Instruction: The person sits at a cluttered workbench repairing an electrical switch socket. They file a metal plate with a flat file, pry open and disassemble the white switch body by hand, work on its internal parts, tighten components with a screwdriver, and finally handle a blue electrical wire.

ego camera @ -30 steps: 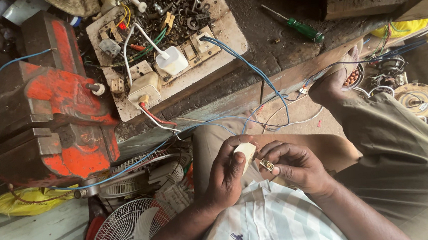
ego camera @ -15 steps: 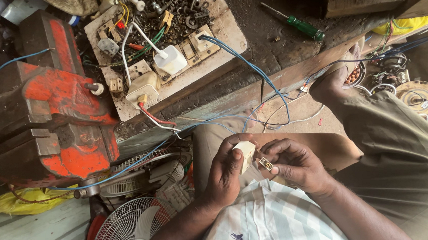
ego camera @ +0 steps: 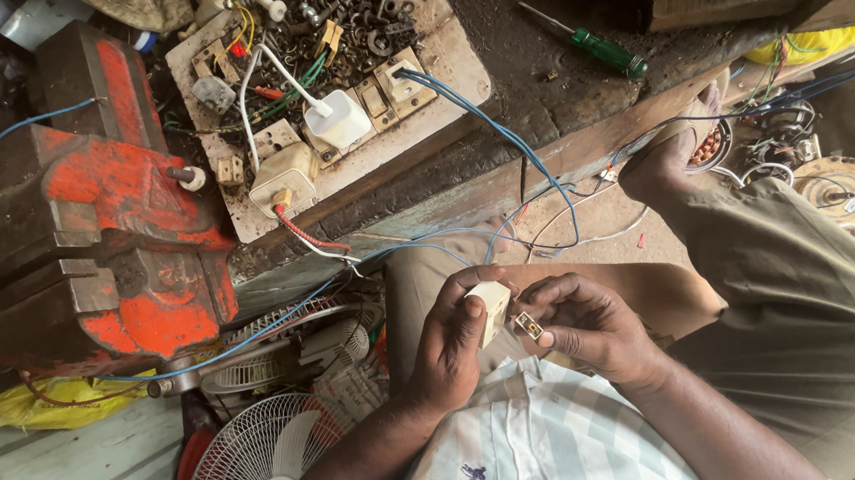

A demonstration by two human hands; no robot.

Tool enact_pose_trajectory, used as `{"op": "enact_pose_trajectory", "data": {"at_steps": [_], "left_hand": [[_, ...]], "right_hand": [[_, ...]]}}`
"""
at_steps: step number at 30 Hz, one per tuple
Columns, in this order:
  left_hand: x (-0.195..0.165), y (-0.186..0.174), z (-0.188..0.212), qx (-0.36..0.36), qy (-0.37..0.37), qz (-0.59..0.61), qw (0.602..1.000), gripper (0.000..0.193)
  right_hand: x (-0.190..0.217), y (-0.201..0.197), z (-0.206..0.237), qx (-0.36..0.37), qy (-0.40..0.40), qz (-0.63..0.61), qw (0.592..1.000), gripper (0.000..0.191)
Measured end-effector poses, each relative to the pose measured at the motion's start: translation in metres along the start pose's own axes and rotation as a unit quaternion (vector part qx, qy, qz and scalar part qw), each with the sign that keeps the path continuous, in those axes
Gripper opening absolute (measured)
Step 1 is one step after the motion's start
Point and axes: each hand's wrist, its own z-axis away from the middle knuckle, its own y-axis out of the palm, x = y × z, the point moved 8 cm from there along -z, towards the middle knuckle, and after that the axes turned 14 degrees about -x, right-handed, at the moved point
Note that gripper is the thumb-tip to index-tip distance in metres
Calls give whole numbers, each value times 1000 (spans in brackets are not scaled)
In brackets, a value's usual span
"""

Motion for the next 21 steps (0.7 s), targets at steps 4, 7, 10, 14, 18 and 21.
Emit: {"op": "enact_pose_trajectory", "data": {"at_steps": [4,7,10,14,18,21], "left_hand": [[6,-5,10,-1,1,-9,1000,45],[9,-6,12,-2,-6,-2,1000,44],[10,-7,12,-1,-8,-3,1000,43],[12,-8,17,-4,-16,1,1000,43],[12,-13,24,-1,-5,-11,1000,43],[14,-15,29,2,-3,-14,1000,44]], "right_hand": [[-9,1,5,9,-9,-8,1000,37],[-13,0,6,7,-7,2,1000,36],[-11,1,5,18,-15,3,1000,35],[-17,-1,7,6,-3,17,1000,35],[-25,0,12,6,-12,12,1000,35],[-32,-2,15,0,-6,18,1000,35]]}}
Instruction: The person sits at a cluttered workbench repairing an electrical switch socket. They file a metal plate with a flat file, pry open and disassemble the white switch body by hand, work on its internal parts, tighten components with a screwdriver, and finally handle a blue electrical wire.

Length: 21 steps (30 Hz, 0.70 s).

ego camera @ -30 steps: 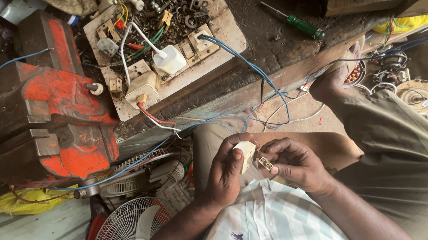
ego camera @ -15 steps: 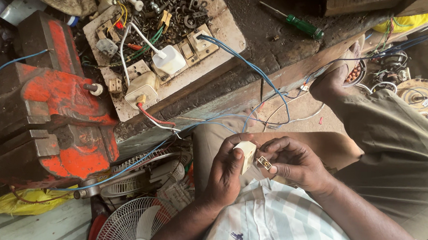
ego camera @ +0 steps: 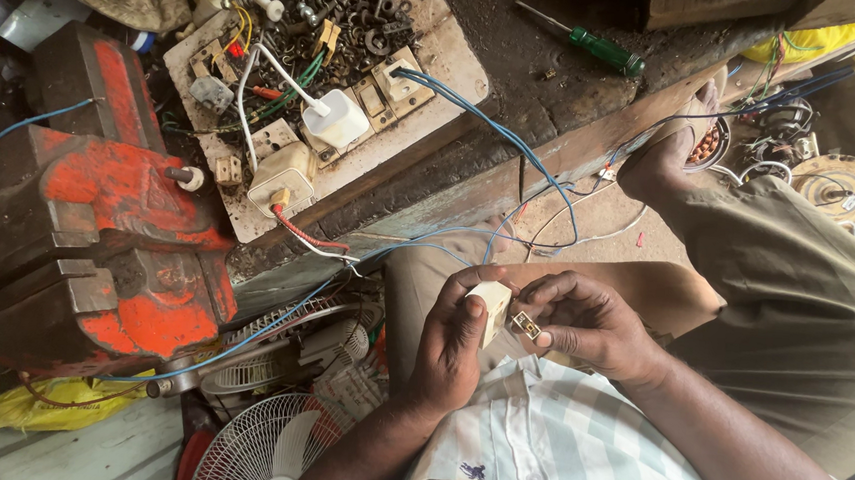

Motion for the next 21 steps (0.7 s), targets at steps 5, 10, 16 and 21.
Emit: {"op": "enact_pose_trajectory", "data": {"at_steps": [5,10,16,21], "left_hand": [[6,-3,10,0,-8,13,1000,44],[12,-6,16,1,-10,18,1000,44],[12,-6,18,-1,-13,12,1000,45],[13,-7,21,2,-10,6,1000,45]], "right_hand": [[-11,-2,6,-2,1,-4,1000,35],[-18,0,10,20,-11,-33,999,30],[-16,4,11,30,-13,-36,999,28],[-17,6,13,43,-26,-33,998,29]]}}
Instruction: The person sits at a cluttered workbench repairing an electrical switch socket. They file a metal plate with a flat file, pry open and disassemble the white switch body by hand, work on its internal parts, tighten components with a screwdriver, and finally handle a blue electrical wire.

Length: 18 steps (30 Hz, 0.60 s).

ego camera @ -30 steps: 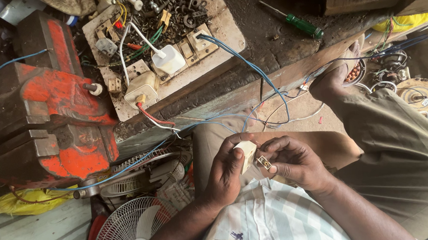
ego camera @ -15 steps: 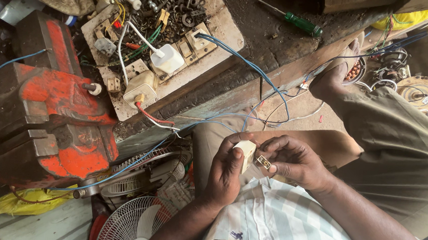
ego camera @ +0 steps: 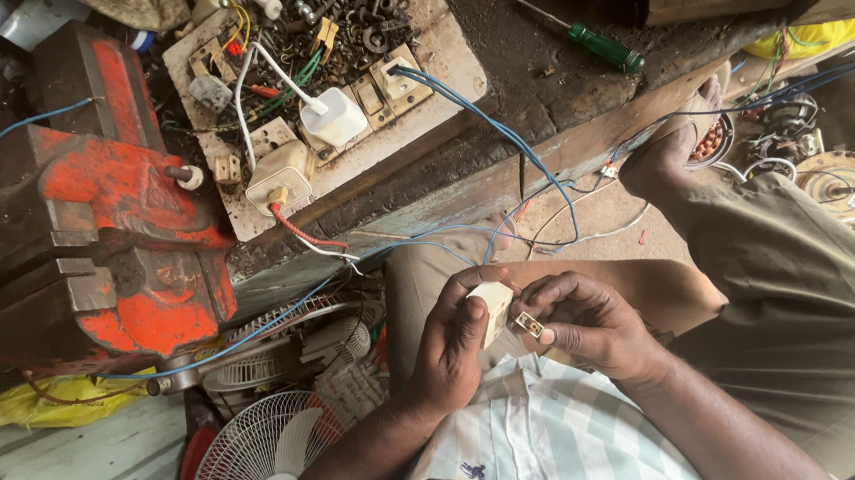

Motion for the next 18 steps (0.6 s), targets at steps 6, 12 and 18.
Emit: {"op": "enact_pose_trajectory", "data": {"at_steps": [6,12,18], "left_hand": [[4,-7,4,-6,-19,17,1000,47],[14,-12,10,-23,-70,80,994,48],[15,-18,18,-16,-35,14,999,49]], "right_hand": [[-11,-3,2,-12,3,7,1000,30],[-21,-3,8,-12,2,13,1000,30],[-30,-4,12,-16,9,7,1000,29]]}}
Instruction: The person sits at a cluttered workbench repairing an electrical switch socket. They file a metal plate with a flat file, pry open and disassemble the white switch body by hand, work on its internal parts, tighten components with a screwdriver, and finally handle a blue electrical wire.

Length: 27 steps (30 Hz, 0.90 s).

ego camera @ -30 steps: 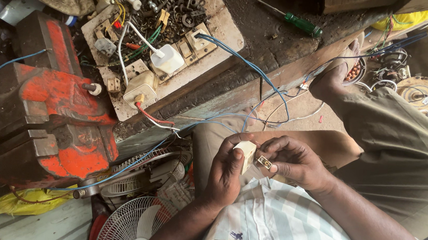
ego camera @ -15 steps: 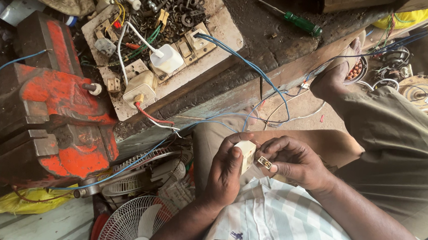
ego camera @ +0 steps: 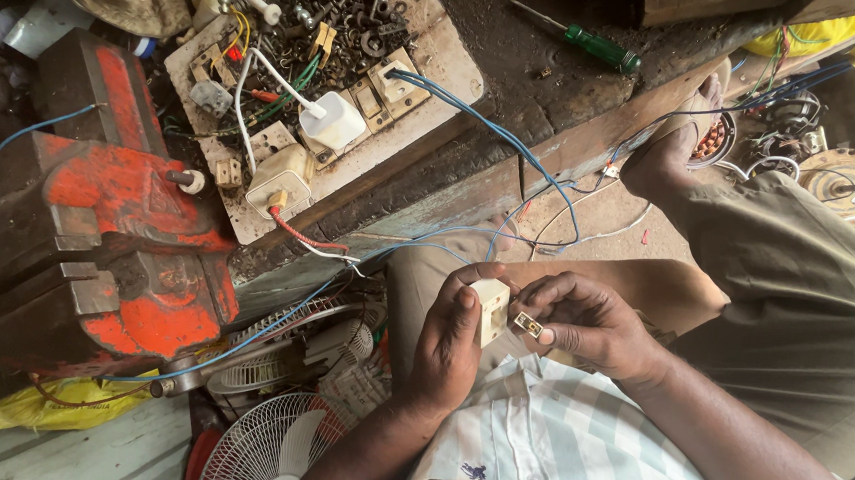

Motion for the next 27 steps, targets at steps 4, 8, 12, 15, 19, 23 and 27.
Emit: {"op": "enact_pose_trajectory", "data": {"at_steps": [4,8,12,15,19,23,27], "left_hand": [[-4,0,1,-4,-12,6,1000,47],[-44,11,-6,8,65,-73,995,42],[-124,40,-32,40,319,-317,892,39],[-164,84,-55,72,509,-464,722,44],[-165,124,-113,142,514,-600,596,38],[-152,134,-178,112,526,-691,484,15],[-139,122,-227,63,537,-725,426,16]], "right_hand": [[-5,-3,4,-16,3,-3,1000,31],[7,-8,13,-8,-55,0,998,31],[20,-10,16,-4,-96,-43,994,32],[22,-7,17,-9,-105,-46,993,31],[22,-2,18,-5,-115,-36,993,31],[24,-6,14,-12,-123,-30,992,30],[26,-6,8,-33,-112,-29,993,31]]}}
